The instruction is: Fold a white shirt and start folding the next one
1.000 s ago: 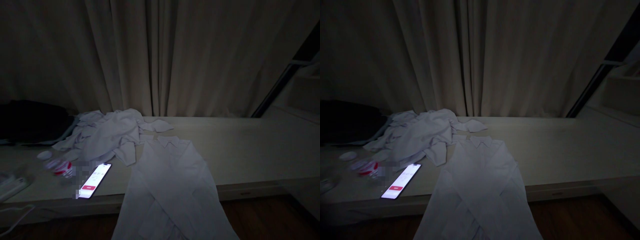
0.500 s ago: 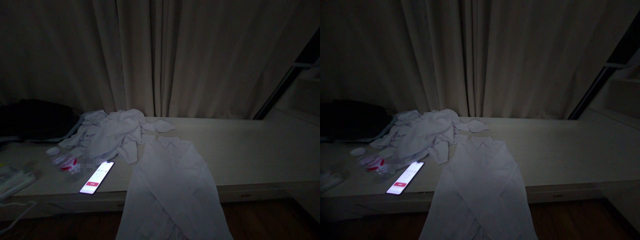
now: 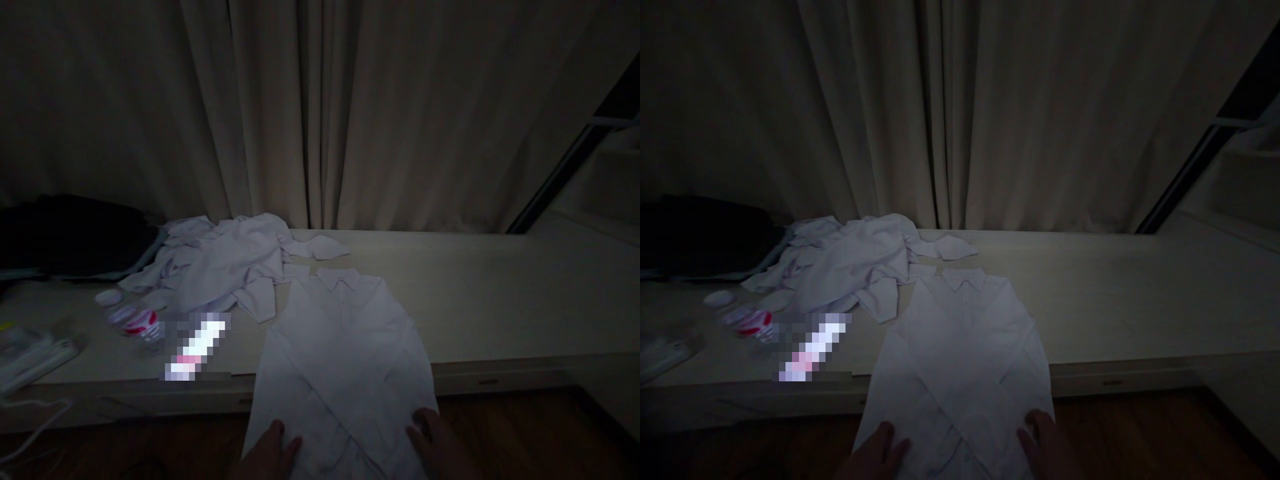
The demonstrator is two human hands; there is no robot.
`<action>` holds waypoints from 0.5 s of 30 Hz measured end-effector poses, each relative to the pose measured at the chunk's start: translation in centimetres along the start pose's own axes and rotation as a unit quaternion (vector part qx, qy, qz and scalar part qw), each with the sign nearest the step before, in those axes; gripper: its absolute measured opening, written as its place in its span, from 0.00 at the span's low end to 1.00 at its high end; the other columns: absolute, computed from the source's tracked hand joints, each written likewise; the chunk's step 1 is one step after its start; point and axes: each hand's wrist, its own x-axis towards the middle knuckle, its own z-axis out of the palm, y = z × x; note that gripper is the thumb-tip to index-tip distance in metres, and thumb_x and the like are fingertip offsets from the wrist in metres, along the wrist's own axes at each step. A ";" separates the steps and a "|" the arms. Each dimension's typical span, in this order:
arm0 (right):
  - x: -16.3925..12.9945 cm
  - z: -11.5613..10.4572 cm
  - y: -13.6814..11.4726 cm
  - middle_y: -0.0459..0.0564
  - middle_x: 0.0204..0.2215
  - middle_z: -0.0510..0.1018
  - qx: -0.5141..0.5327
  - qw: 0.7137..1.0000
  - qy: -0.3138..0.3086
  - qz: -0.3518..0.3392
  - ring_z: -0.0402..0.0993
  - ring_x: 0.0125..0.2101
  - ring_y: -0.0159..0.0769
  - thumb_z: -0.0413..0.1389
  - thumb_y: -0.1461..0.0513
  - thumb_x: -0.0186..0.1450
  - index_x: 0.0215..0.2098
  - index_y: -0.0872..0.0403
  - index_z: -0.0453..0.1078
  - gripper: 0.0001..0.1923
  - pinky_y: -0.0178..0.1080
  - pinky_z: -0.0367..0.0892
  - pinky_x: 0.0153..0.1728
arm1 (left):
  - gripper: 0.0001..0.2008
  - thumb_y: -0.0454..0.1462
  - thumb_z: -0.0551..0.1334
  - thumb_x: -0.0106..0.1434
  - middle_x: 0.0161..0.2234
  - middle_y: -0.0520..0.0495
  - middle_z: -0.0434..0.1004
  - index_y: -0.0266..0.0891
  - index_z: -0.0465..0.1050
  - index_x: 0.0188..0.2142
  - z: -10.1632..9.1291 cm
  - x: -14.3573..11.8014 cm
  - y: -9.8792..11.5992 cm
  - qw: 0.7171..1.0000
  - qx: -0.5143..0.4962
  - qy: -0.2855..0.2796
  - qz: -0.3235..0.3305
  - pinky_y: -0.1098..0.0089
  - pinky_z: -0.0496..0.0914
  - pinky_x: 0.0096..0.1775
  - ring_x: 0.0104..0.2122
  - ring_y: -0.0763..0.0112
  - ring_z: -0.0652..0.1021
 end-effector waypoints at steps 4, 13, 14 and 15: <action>0.2 -0.3 -0.2 0.49 0.29 0.75 0.013 0.999 -0.020 -0.023 0.71 0.31 0.33 0.45 0.54 0.61 0.30 0.52 0.63 0.11 0.33 0.64 0.34 | 0.12 0.42 0.47 0.62 0.41 0.43 0.76 0.42 0.65 0.37 0.6 0.3 0.1 0.999 0.025 0.004 0.039 0.67 0.66 0.40 0.41 0.64 0.77; 0.3 -1.7 0.9 0.52 0.31 0.76 0.068 0.998 -0.003 0.017 0.72 0.32 0.38 0.49 0.48 0.56 0.42 0.54 0.67 0.22 0.37 0.66 0.36 | 0.09 0.45 0.51 0.59 0.28 0.51 0.74 0.43 0.61 0.29 -0.6 3.3 -2.5 0.990 -0.122 0.023 0.066 0.72 0.64 0.33 0.30 0.71 0.75; 0.5 -1.7 0.6 0.52 0.32 0.76 0.061 0.998 0.011 0.021 0.72 0.33 0.38 0.49 0.48 0.56 0.44 0.54 0.66 0.24 0.37 0.66 0.37 | 0.10 0.46 0.50 0.59 0.28 0.52 0.74 0.43 0.62 0.29 -1.4 4.4 -2.8 0.986 -0.142 0.051 0.070 0.72 0.64 0.33 0.29 0.72 0.74; 0.6 -1.6 -0.1 0.52 0.32 0.76 0.057 0.998 0.019 0.021 0.72 0.32 0.38 0.48 0.48 0.57 0.44 0.54 0.66 0.24 0.37 0.66 0.36 | 0.11 0.46 0.51 0.59 0.28 0.52 0.74 0.43 0.63 0.29 -2.4 5.6 -3.0 0.981 -0.163 0.082 0.070 0.72 0.65 0.34 0.29 0.72 0.74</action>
